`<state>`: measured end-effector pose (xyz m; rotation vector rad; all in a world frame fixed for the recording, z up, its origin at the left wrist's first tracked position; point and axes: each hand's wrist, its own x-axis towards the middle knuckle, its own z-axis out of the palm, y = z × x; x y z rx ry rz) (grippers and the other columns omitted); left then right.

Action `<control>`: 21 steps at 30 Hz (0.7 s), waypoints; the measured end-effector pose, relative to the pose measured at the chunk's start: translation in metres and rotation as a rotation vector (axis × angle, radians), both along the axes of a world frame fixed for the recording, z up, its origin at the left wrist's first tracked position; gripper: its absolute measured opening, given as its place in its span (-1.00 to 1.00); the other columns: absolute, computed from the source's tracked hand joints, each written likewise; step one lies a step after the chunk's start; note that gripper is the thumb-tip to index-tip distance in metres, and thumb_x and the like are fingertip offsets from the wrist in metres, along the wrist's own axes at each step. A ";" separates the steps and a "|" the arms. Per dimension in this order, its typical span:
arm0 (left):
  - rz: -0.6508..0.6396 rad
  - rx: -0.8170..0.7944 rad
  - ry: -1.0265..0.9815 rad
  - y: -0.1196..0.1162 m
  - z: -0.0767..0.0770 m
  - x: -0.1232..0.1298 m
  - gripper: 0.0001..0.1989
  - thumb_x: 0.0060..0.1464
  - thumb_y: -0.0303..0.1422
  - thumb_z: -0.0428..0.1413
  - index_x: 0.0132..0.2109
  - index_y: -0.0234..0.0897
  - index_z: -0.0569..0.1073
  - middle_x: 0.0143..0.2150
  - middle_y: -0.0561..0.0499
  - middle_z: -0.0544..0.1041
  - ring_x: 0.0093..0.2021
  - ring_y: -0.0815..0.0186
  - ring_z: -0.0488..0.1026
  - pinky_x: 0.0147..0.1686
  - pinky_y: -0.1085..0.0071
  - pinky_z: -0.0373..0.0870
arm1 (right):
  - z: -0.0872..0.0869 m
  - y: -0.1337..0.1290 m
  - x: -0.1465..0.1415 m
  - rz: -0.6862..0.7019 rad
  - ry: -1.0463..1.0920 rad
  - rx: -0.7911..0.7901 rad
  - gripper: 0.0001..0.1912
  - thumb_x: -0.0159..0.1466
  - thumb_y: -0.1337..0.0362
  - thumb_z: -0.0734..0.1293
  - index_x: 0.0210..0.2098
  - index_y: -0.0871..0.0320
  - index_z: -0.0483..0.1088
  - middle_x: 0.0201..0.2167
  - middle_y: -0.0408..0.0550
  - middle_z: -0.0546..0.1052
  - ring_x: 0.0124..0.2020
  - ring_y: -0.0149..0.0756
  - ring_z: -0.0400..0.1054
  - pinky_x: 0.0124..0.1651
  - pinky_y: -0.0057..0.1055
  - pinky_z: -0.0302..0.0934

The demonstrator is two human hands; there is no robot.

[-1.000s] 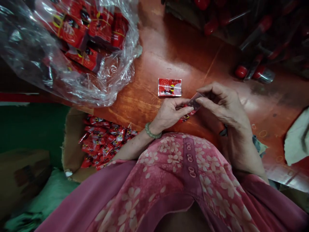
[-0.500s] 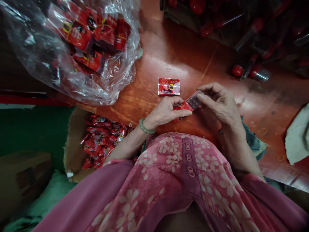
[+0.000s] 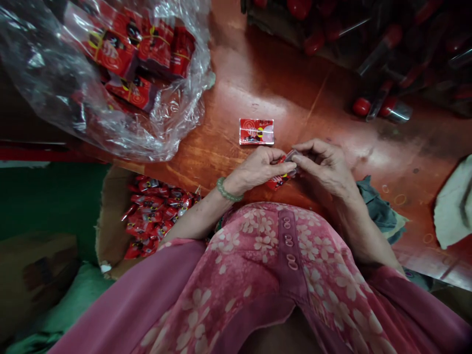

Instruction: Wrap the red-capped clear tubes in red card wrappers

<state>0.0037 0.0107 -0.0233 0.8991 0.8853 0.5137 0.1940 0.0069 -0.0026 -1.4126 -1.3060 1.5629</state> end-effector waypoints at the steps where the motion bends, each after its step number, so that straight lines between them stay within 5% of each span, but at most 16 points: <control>1: 0.007 0.018 0.010 0.000 0.000 0.001 -0.48 -0.09 0.06 0.36 -0.36 -0.39 0.55 -0.45 0.03 0.53 -0.48 0.46 0.36 -0.42 0.48 0.28 | -0.002 -0.001 -0.001 -0.018 0.003 -0.006 -0.63 0.12 -0.07 0.53 -0.29 0.08 0.54 -0.44 -0.19 0.58 -0.51 -0.40 0.42 -0.44 -0.42 0.37; 10: -0.016 -0.123 -0.123 -0.009 -0.008 -0.006 -0.42 -0.04 0.13 0.31 -0.25 -0.38 0.55 -0.39 -0.01 0.59 -0.40 0.44 0.50 -0.32 0.50 0.43 | -0.006 -0.007 -0.004 -0.107 -0.081 0.088 -0.82 0.20 0.15 0.50 -0.22 0.06 0.63 -0.35 -0.15 0.64 -0.34 -0.35 0.50 -0.17 -0.33 0.44; 16: 0.178 -0.241 -0.257 -0.023 -0.014 0.006 -0.49 0.00 0.07 0.32 -0.26 -0.35 0.53 -0.39 0.03 0.57 -0.41 0.45 0.49 -0.30 0.50 0.46 | -0.016 -0.029 -0.006 -0.038 -0.124 0.195 -0.55 0.17 0.10 0.53 0.06 -0.06 0.57 -0.16 -0.12 0.60 -0.18 -0.25 0.51 -0.01 -0.18 0.46; 21: 0.230 -0.252 -0.310 -0.026 -0.013 0.015 -0.51 0.00 0.05 0.32 -0.26 -0.33 0.52 -0.39 0.06 0.54 -0.43 0.47 0.46 -0.33 0.51 0.48 | -0.020 -0.033 -0.010 -0.083 -0.138 0.205 -0.61 0.19 0.15 0.52 0.02 -0.06 0.60 -0.16 -0.10 0.62 -0.18 -0.27 0.51 -0.04 -0.22 0.45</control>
